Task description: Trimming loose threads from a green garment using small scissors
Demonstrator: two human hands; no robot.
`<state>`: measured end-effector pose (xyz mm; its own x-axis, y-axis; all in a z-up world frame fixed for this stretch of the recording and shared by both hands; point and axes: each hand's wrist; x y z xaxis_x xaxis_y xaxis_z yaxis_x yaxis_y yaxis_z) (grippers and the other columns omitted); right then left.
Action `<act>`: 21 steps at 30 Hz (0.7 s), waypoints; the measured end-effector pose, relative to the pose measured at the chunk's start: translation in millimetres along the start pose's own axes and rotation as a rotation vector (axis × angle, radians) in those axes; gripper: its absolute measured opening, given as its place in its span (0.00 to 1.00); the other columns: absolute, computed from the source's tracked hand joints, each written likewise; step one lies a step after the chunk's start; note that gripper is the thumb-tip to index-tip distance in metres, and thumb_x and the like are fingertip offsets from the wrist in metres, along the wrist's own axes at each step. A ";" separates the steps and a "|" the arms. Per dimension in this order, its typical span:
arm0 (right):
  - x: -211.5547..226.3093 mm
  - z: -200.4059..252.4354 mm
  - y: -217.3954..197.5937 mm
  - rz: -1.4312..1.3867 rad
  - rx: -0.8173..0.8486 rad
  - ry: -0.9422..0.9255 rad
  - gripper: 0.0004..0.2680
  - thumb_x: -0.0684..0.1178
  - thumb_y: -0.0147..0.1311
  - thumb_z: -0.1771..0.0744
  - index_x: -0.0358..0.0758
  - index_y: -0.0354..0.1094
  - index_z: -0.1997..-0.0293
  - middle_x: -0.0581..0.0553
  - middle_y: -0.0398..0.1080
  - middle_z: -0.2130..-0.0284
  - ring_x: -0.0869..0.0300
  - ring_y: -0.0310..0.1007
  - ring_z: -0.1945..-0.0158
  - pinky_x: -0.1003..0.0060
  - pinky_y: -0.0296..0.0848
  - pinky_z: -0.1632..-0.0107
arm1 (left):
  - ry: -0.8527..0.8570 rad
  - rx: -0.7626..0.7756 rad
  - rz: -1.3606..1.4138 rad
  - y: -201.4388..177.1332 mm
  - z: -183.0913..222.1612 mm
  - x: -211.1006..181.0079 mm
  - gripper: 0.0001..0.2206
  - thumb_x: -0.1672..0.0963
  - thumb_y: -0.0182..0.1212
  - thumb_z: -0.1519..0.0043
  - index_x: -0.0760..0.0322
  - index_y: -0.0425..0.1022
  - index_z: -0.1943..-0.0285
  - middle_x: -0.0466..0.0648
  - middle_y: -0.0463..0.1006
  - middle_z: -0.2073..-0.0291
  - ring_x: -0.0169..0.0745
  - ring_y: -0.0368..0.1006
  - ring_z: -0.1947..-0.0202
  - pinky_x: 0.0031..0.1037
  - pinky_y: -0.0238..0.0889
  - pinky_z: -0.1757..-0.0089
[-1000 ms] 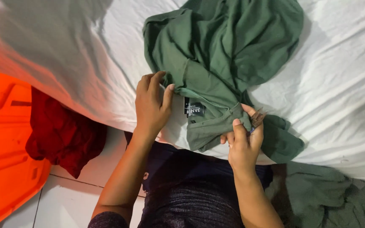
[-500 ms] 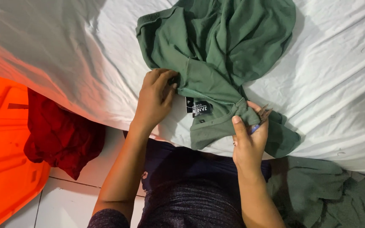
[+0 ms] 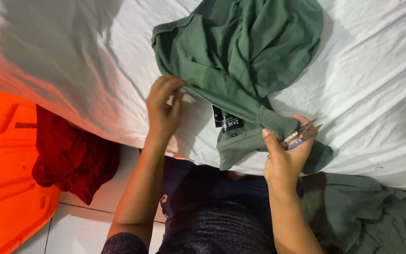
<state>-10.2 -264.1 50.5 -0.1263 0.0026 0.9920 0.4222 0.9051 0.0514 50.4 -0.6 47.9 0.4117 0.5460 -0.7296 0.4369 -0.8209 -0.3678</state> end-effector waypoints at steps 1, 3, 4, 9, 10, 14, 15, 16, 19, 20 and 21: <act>7.4 -1.9 2.4 0.000 -0.005 -0.005 0.24 0.33 0.67 0.38 0.38 0.57 0.39 0.48 0.60 0.57 0.66 0.66 0.53 0.71 0.70 0.48 | 0.005 0.001 0.005 -1.2 -7.0 -1.7 0.10 0.66 0.63 0.39 0.61 0.80 0.54 0.50 0.76 0.61 0.51 0.73 0.64 0.36 0.68 0.62; 22.3 -4.5 7.6 -0.219 0.063 0.163 0.23 0.34 0.64 0.38 0.40 0.58 0.40 0.52 0.68 0.64 0.74 0.60 0.78 0.87 0.56 0.78 | -0.045 -0.092 0.005 -4.5 -19.7 -5.0 0.06 0.65 0.64 0.37 0.62 0.79 0.57 0.47 0.77 0.64 0.43 0.67 0.78 0.28 0.64 0.73; 25.5 -5.8 9.2 -0.217 0.058 0.161 0.23 0.34 0.64 0.38 0.40 0.58 0.40 0.52 0.68 0.64 0.74 0.60 0.78 0.87 0.56 0.78 | -0.044 -0.090 0.011 -3.5 -22.6 -7.6 0.06 0.65 0.64 0.37 0.62 0.79 0.57 0.47 0.77 0.64 0.43 0.67 0.78 0.28 0.64 0.73; 18.2 -15.1 8.5 -0.243 0.145 0.172 0.24 0.36 0.64 0.36 0.36 0.57 0.34 0.45 0.72 0.59 0.61 0.75 0.55 0.67 0.77 0.53 | -0.437 -0.110 0.620 5.6 -24.1 -23.9 0.02 0.64 0.54 0.32 0.70 0.72 0.54 0.48 0.75 0.60 0.42 0.81 0.70 0.33 0.80 0.63; 0.8 -15.5 1.6 -0.252 0.151 0.161 0.24 0.36 0.64 0.36 0.36 0.57 0.34 0.45 0.72 0.59 0.61 0.75 0.55 0.67 0.77 0.53 | -0.423 -0.115 0.619 10.5 -17.1 -16.2 0.02 0.64 0.54 0.32 0.70 0.72 0.54 0.48 0.75 0.60 0.42 0.81 0.70 0.33 0.80 0.63; 1.9 -16.7 9.4 -0.186 0.163 0.195 0.23 0.34 0.59 0.35 0.36 0.56 0.31 0.45 0.73 0.58 0.63 0.74 0.55 0.68 0.75 0.55 | -0.668 -0.155 0.938 13.6 -12.4 -16.4 0.04 0.65 0.58 0.35 0.69 0.71 0.55 0.46 0.75 0.63 0.36 0.80 0.67 0.27 0.77 0.60; 18.7 -15.8 16.6 -0.159 0.152 0.191 0.23 0.34 0.59 0.35 0.37 0.56 0.31 0.48 0.73 0.61 0.68 0.73 0.59 0.76 0.73 0.61 | -0.669 -0.152 0.978 13.7 -15.2 -24.3 0.03 0.65 0.58 0.36 0.69 0.71 0.56 0.49 0.75 0.61 0.38 0.79 0.66 0.29 0.77 0.59; 19.9 -16.7 17.8 -0.159 0.153 0.189 0.23 0.34 0.59 0.35 0.37 0.56 0.31 0.48 0.73 0.61 0.68 0.73 0.59 0.76 0.73 0.61 | -0.667 -0.154 0.979 13.9 -17.5 -26.4 0.03 0.65 0.58 0.36 0.69 0.71 0.56 0.49 0.75 0.61 0.38 0.79 0.66 0.29 0.77 0.59; 20.2 -15.3 13.5 -0.182 0.114 0.219 0.24 0.34 0.58 0.35 0.41 0.58 0.31 0.51 0.71 0.65 0.72 0.71 0.66 0.82 0.69 0.67 | -0.637 -0.132 0.934 13.1 -15.3 -26.8 0.03 0.65 0.58 0.35 0.71 0.73 0.55 0.50 0.75 0.58 0.37 0.78 0.62 0.30 0.75 0.55; 17.7 -17.0 9.3 -0.221 0.130 0.250 0.24 0.35 0.59 0.36 0.41 0.57 0.31 0.52 0.70 0.67 0.74 0.67 0.71 0.85 0.62 0.74 | -0.602 -0.115 0.895 13.7 -14.3 -21.9 0.03 0.65 0.59 0.35 0.71 0.73 0.55 0.49 0.74 0.58 0.35 0.77 0.62 0.28 0.74 0.55; 15.6 -18.6 4.8 -0.260 0.145 0.282 0.24 0.37 0.59 0.36 0.41 0.57 0.31 0.52 0.70 0.69 0.76 0.64 0.75 0.88 0.55 0.80 | -0.568 -0.098 0.856 14.1 -13.2 -17.5 0.03 0.65 0.59 0.35 0.71 0.74 0.54 0.48 0.73 0.57 0.33 0.75 0.61 0.26 0.73 0.55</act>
Point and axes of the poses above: each hand's wrist, its own z-axis away from the middle knuckle, its own y-axis out of the palm, x = y × z
